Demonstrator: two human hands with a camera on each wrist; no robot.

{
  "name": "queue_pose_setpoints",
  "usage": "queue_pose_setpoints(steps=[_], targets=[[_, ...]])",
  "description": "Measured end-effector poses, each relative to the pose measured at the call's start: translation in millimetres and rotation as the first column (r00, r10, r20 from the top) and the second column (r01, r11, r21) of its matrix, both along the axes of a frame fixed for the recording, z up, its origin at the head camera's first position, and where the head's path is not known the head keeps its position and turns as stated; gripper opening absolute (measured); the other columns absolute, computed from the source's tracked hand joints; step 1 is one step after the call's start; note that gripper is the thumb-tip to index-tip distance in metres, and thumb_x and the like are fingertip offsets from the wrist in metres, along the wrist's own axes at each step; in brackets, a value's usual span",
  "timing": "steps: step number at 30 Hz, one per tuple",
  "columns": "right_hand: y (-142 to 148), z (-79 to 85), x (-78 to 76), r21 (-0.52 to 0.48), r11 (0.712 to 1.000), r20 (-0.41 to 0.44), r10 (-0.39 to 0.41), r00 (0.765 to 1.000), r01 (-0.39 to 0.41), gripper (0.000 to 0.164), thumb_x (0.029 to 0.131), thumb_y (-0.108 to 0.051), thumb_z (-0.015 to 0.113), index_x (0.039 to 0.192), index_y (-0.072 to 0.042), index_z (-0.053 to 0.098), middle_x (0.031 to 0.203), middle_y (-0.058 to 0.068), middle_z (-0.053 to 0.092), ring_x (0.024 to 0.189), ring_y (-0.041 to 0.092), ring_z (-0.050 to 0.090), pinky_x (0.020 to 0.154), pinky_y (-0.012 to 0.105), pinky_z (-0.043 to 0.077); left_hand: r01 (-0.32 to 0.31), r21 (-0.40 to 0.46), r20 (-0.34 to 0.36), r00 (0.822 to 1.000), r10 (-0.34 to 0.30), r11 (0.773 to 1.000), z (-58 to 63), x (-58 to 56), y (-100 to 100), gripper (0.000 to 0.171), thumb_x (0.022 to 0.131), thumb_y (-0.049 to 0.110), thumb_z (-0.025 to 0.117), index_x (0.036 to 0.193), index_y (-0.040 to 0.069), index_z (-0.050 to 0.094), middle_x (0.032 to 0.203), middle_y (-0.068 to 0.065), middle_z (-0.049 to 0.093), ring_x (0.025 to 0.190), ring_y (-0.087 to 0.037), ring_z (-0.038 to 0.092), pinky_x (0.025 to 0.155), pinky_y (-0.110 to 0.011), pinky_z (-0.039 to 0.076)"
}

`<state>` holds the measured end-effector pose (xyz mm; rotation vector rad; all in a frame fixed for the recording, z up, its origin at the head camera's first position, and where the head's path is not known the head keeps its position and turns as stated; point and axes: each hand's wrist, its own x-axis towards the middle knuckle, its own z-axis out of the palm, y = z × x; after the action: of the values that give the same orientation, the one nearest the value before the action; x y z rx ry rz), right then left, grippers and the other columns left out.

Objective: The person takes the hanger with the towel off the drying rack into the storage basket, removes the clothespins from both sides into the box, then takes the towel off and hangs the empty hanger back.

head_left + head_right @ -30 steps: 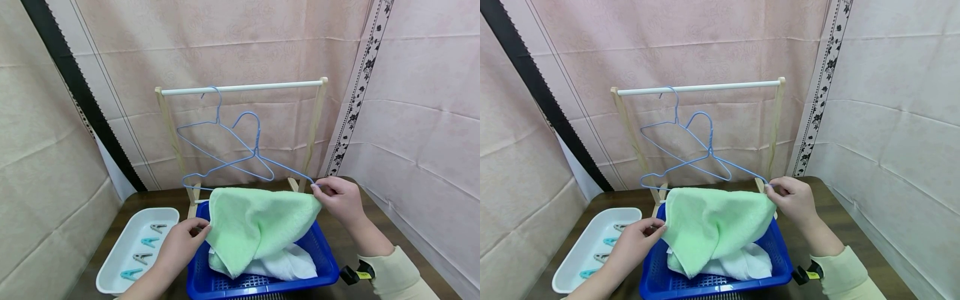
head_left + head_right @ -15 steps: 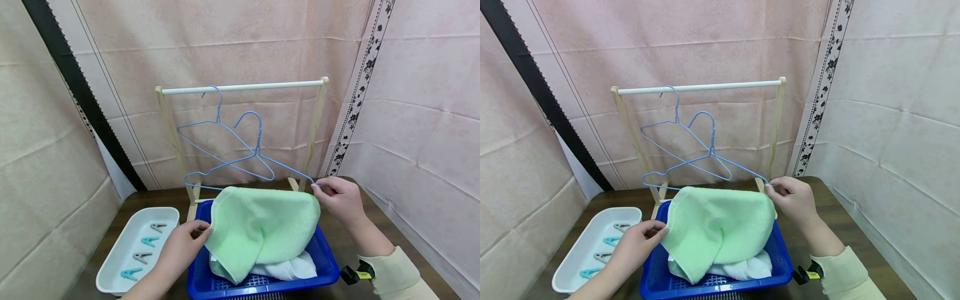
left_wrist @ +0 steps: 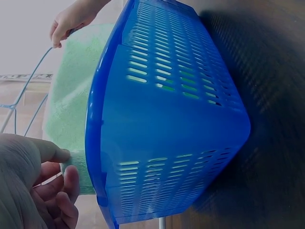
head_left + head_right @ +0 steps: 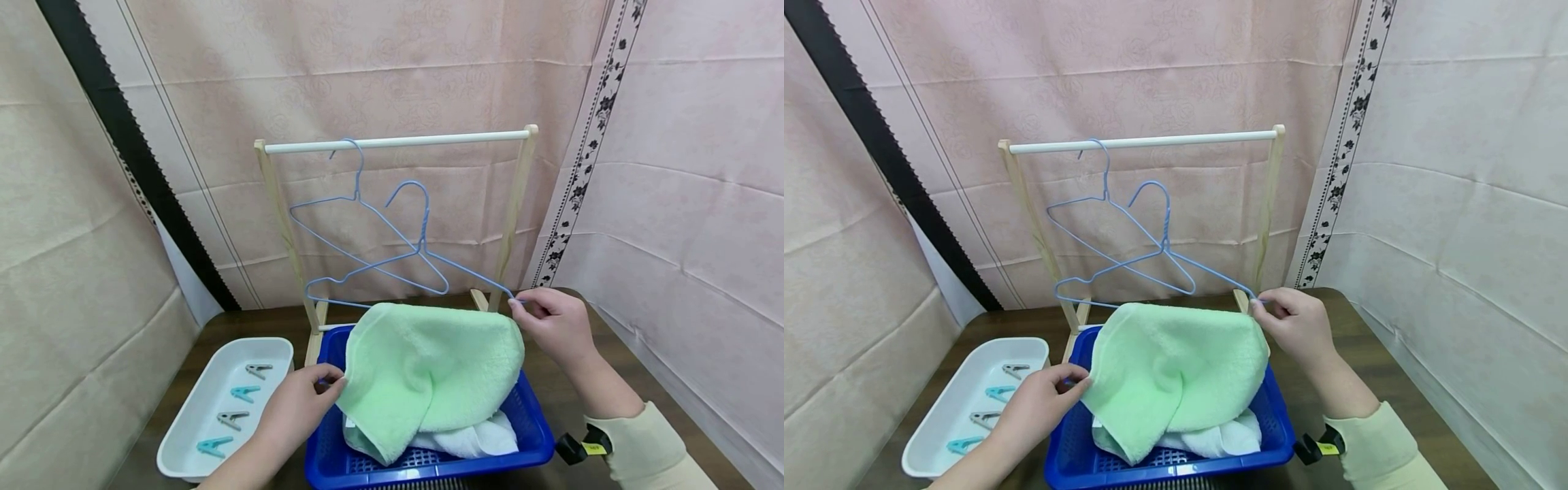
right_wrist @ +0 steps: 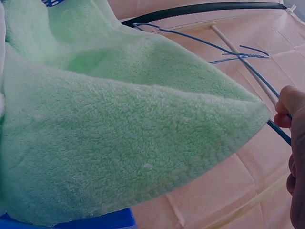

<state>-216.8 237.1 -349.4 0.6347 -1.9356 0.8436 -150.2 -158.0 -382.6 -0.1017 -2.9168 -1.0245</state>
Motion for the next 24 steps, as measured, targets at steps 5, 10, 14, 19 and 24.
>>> queue_pose_setpoints(steps=[5,10,14,19,24], targets=[[-0.5,0.6,0.6,-0.008,1.000,0.007,-0.007,1.000,0.007,0.016,0.071,0.004,0.077,0.077,-0.010,0.075,0.055,-0.011,0.038,0.051,0.000,0.033,0.049,0.018,0.031,0.020,-0.035,0.009,1.000,-0.020,0.999,-2.6,1.1,0.2,0.008,0.091,0.031,0.073,0.095,0.025,0.075,0.088,0.011,0.068,0.069,-0.010,0.055,0.059,-0.029,0.046],[-0.1,-0.3,0.3,-0.018,1.000,0.023,-0.004,1.000,0.005,0.015,0.071,0.004,0.078,0.077,-0.010,0.074,0.055,-0.010,0.037,0.051,0.000,0.032,0.048,0.017,0.031,0.038,-0.073,0.012,0.999,-0.038,0.997,-6.8,1.0,0.3,0.007,0.090,0.031,0.073,0.093,0.025,0.074,0.086,0.011,0.068,0.064,-0.010,0.052,0.053,-0.029,0.042],[-0.1,-0.5,-0.1,-0.023,1.000,0.009,-0.002,1.000,0.002,0.016,0.071,0.005,0.079,0.076,-0.009,0.074,0.055,-0.010,0.037,0.050,0.000,0.032,0.048,0.018,0.031,0.044,-0.098,-0.001,0.999,-0.045,0.994,-8.5,0.3,0.3,0.008,0.090,0.031,0.074,0.094,0.025,0.074,0.086,0.011,0.068,0.063,-0.009,0.052,0.053,-0.029,0.041],[-1.1,0.0,1.4,-0.032,0.999,0.019,-0.005,1.000,0.005,0.016,0.071,0.004,0.079,0.077,-0.010,0.074,0.055,-0.011,0.038,0.050,0.000,0.033,0.048,0.018,0.031,0.052,-0.117,-0.030,0.998,-0.056,0.992,-10.2,-0.1,-0.5,0.007,0.090,0.030,0.073,0.093,0.024,0.074,0.087,0.012,0.068,0.063,-0.008,0.051,0.053,-0.029,0.041],[-0.8,-0.2,1.3,-0.023,1.000,0.041,-0.011,0.999,0.012,0.017,0.072,0.005,0.079,0.077,-0.010,0.074,0.055,-0.010,0.038,0.050,0.000,0.033,0.047,0.018,0.031,0.051,-0.132,-0.029,0.998,-0.056,0.990,-10.7,-1.5,-1.3,0.007,0.090,0.031,0.073,0.093,0.025,0.074,0.087,0.012,0.068,0.065,-0.008,0.052,0.055,-0.029,0.042]])
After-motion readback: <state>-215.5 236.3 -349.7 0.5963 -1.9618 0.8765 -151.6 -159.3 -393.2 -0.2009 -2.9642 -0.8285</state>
